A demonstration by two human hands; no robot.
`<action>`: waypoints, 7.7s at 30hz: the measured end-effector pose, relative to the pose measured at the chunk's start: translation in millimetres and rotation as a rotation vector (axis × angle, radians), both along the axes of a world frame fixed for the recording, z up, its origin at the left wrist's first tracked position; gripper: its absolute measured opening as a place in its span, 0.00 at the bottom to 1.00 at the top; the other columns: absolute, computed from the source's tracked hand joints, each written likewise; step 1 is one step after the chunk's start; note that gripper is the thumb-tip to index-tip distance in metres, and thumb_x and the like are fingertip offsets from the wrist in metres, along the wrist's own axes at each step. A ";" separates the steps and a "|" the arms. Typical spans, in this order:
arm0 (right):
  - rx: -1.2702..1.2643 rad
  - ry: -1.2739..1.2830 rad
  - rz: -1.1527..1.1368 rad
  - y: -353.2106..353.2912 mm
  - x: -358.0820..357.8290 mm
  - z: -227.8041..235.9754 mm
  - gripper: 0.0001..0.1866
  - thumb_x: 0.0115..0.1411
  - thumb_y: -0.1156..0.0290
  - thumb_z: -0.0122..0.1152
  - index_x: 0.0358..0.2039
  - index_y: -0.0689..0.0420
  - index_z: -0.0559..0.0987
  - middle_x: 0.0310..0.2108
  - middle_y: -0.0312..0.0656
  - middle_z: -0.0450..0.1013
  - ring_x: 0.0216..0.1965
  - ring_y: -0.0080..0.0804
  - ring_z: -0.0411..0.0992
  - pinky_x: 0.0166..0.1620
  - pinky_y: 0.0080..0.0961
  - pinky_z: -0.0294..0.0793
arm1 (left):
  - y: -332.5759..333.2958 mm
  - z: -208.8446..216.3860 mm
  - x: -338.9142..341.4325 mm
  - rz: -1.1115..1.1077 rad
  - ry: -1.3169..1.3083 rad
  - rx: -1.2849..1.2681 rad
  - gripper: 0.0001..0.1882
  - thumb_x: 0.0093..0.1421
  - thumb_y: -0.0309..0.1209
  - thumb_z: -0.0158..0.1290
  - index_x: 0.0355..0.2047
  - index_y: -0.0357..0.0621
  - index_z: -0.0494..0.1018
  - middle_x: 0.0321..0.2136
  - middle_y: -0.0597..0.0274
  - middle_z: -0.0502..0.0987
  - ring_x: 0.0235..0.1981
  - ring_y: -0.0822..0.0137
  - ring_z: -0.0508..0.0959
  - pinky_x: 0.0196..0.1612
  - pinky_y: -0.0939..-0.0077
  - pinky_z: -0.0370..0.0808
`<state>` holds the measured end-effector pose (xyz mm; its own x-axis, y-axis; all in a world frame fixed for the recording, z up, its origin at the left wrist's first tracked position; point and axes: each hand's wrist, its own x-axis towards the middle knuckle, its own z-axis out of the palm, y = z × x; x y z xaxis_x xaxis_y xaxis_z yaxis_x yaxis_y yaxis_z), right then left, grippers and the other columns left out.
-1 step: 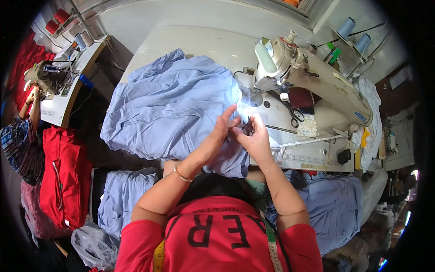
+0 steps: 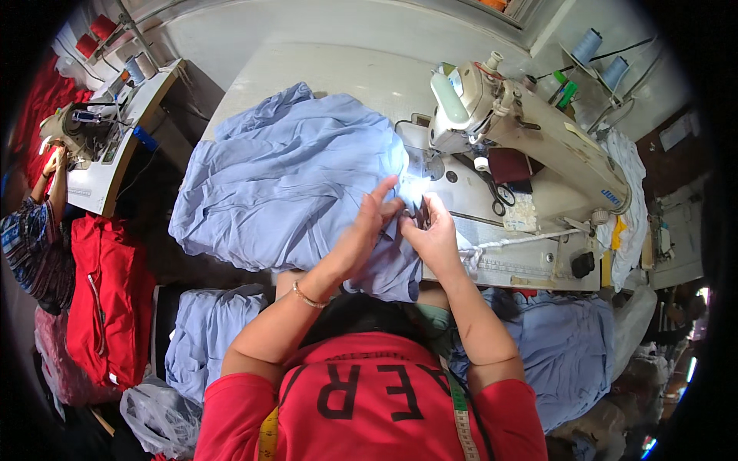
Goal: The person trims loose threads and aligns the fabric of a light blue shirt collar at a sewing machine workstation, using small shears to clip excess material before smoothing the garment and checking the seam alignment.
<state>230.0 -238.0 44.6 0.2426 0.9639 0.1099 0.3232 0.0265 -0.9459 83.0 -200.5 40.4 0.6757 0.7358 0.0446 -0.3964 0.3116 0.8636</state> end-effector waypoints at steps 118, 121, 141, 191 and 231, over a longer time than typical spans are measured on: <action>0.056 -0.111 -0.044 -15.8 21.2 -7.8 0.15 0.49 0.75 0.59 0.39 0.60 0.72 0.31 0.41 0.73 0.32 0.25 0.71 0.36 0.21 0.70 | 14.1 -23.6 18.6 0.177 0.100 0.120 0.04 0.56 0.24 0.50 0.25 0.37 0.71 0.40 0.58 0.71 0.33 0.76 0.72 0.40 0.81 0.69; -0.037 -0.120 -0.007 -19.6 31.7 -5.6 0.17 0.48 0.76 0.58 0.41 0.61 0.71 0.32 0.41 0.73 0.32 0.22 0.69 0.37 0.19 0.69 | 18.8 -22.1 10.7 0.168 -0.098 -0.128 0.03 0.56 0.24 0.49 0.27 0.38 0.71 0.41 0.56 0.72 0.37 0.69 0.75 0.44 0.74 0.71; -0.172 -0.569 0.066 -11.1 14.2 26.3 0.19 0.48 0.62 0.64 0.39 0.56 0.73 0.34 0.48 0.74 0.34 0.45 0.73 0.37 0.33 0.71 | 19.9 -16.4 -0.4 0.219 -0.107 -0.264 0.04 0.56 0.21 0.47 0.29 0.42 0.71 0.30 0.61 0.75 0.27 0.74 0.74 0.34 0.81 0.73; -0.065 -0.013 0.005 -39.0 32.3 32.7 0.17 0.54 0.65 0.60 0.40 0.59 0.69 0.31 0.39 0.68 0.31 0.25 0.67 0.35 0.22 0.67 | 1.2 -2.4 20.3 0.014 0.422 0.335 0.10 0.59 0.29 0.46 0.26 0.33 0.70 0.16 0.73 0.65 0.21 0.82 0.62 0.23 0.82 0.62; -0.147 -0.217 0.248 5.8 97.4 -65.8 0.21 0.61 0.65 0.47 0.54 0.57 0.64 0.50 0.37 0.64 0.52 0.27 0.62 0.57 0.26 0.59 | 21.9 21.7 256.0 -0.252 0.251 -0.345 0.10 0.61 0.34 0.45 0.34 0.40 0.68 0.29 0.62 0.66 0.33 0.69 0.67 0.38 0.71 0.67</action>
<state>327.4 -232.3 -21.1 -0.0145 0.9998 -0.0107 0.5173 -0.0017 -0.8558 339.0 -178.6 62.1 0.7932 0.4915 -0.3596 -0.0648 0.6553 0.7526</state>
